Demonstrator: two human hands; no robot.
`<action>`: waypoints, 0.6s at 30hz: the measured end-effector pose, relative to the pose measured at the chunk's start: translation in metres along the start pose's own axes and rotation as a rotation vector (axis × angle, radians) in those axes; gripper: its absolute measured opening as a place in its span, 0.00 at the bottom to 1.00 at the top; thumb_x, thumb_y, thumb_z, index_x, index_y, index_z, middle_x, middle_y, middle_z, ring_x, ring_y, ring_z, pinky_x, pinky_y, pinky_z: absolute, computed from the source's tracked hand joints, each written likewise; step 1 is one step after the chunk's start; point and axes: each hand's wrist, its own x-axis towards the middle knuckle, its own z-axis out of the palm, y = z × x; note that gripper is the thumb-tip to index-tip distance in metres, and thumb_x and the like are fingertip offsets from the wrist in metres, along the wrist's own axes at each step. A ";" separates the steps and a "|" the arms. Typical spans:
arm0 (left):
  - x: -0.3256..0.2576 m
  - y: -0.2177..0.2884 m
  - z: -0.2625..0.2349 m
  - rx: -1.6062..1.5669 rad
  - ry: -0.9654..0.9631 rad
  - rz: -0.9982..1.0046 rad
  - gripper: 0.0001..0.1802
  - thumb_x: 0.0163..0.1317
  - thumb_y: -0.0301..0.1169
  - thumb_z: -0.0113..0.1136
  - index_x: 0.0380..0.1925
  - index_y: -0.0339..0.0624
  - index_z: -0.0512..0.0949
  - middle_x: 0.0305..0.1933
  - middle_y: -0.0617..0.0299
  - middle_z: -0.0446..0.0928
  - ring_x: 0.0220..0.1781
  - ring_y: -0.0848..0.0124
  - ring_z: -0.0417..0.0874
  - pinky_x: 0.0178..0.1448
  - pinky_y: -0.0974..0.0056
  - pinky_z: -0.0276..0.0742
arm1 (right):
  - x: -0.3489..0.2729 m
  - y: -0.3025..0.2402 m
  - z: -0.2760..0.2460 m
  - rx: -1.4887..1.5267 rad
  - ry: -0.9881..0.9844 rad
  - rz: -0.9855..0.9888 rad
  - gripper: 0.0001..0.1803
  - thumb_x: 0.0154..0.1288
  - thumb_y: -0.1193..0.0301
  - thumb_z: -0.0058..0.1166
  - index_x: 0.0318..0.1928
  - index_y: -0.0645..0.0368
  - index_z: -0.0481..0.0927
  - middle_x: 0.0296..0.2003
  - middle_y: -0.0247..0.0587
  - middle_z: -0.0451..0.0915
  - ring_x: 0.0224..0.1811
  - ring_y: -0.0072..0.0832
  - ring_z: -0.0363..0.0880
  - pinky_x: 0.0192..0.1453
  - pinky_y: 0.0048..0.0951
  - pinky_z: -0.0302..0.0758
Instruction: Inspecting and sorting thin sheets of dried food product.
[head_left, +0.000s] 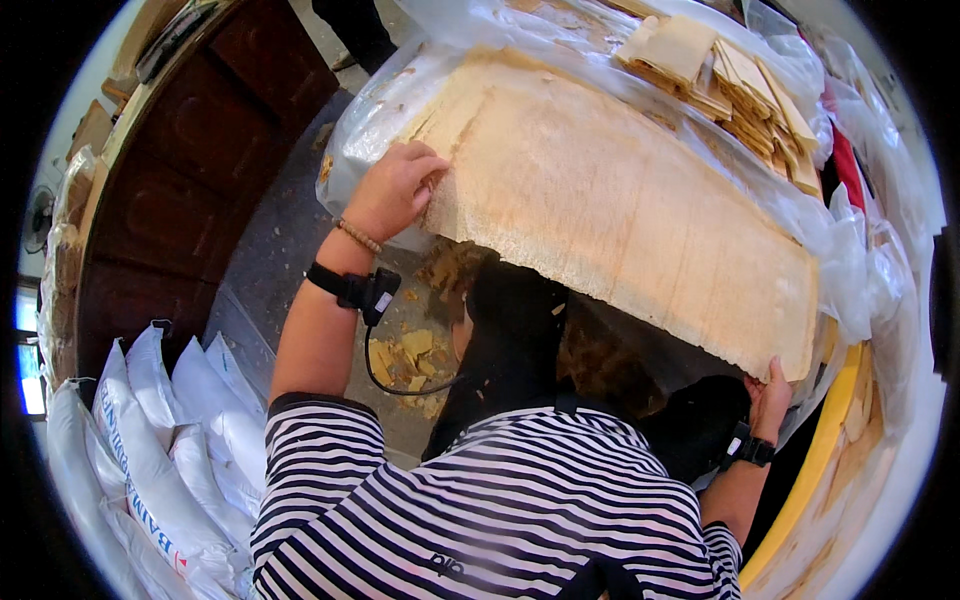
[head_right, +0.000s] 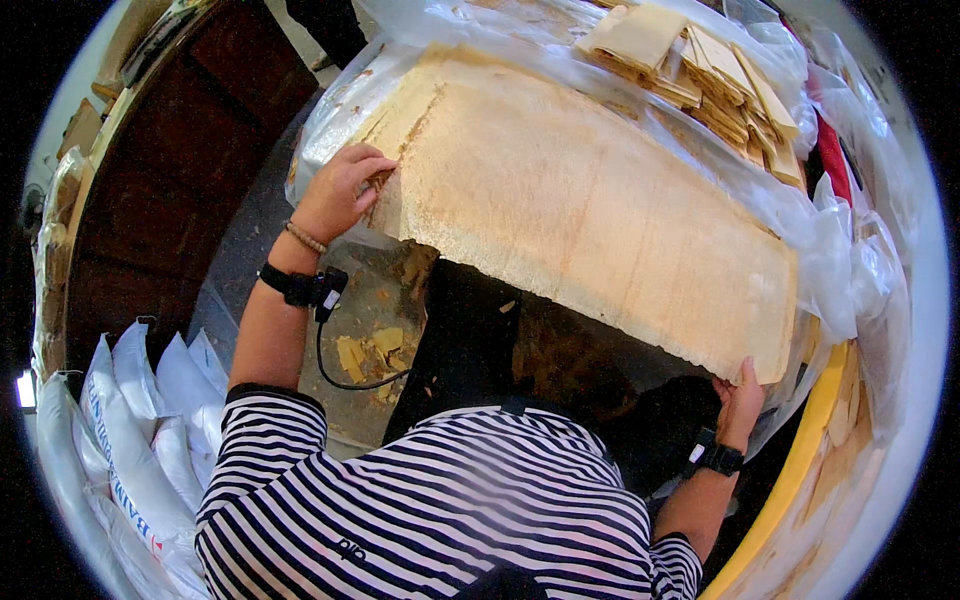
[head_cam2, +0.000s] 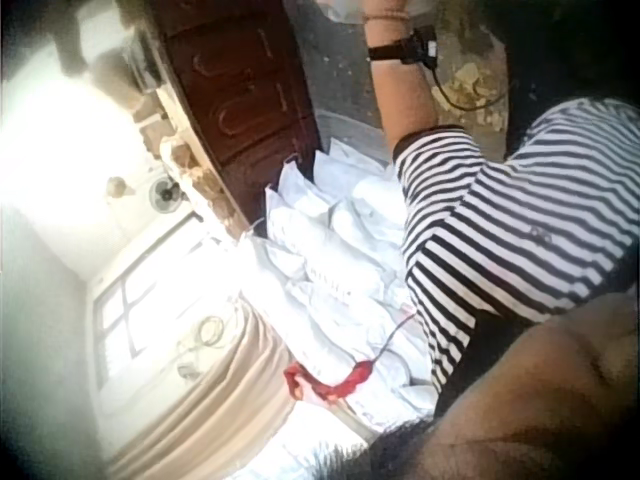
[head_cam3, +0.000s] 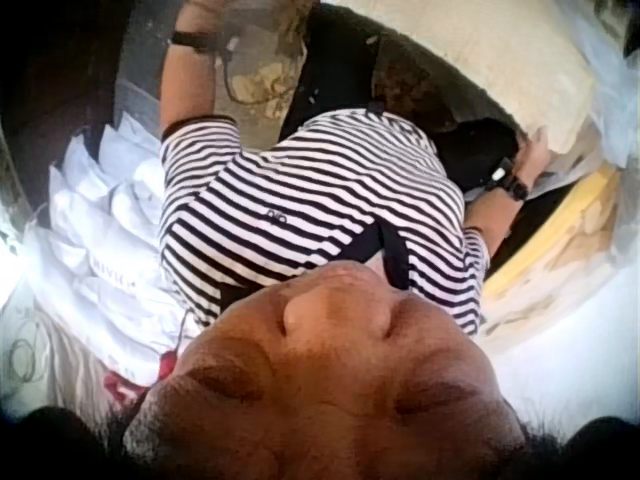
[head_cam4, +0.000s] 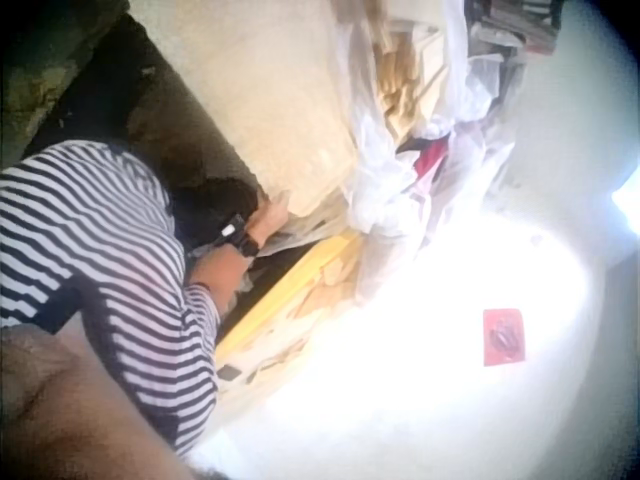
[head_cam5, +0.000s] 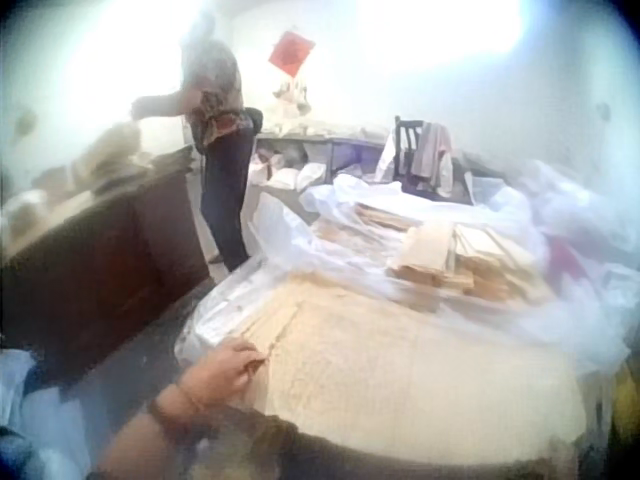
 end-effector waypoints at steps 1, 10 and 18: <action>0.002 -0.004 -0.003 -0.098 -0.076 -0.041 0.12 0.53 0.22 0.64 0.39 0.46 0.84 0.45 0.58 0.80 0.50 0.56 0.79 0.54 0.59 0.78 | 0.002 0.000 -0.001 0.010 -0.024 0.015 0.27 0.68 0.55 0.59 0.60 0.56 0.73 0.48 0.40 0.82 0.41 0.37 0.83 0.42 0.37 0.81; 0.008 -0.022 -0.009 -0.185 -0.196 -0.060 0.07 0.60 0.21 0.64 0.37 0.42 0.85 0.38 0.62 0.83 0.40 0.61 0.84 0.45 0.62 0.81 | 0.007 0.006 -0.008 -0.035 0.007 0.014 0.27 0.69 0.55 0.58 0.59 0.62 0.74 0.50 0.44 0.80 0.44 0.39 0.81 0.45 0.39 0.80; -0.031 -0.023 -0.008 0.361 0.491 -0.214 0.09 0.65 0.36 0.60 0.34 0.45 0.85 0.35 0.55 0.83 0.37 0.50 0.83 0.42 0.55 0.79 | 0.009 0.009 -0.007 0.007 0.024 0.015 0.24 0.68 0.55 0.58 0.58 0.54 0.74 0.47 0.37 0.82 0.39 0.35 0.83 0.40 0.35 0.81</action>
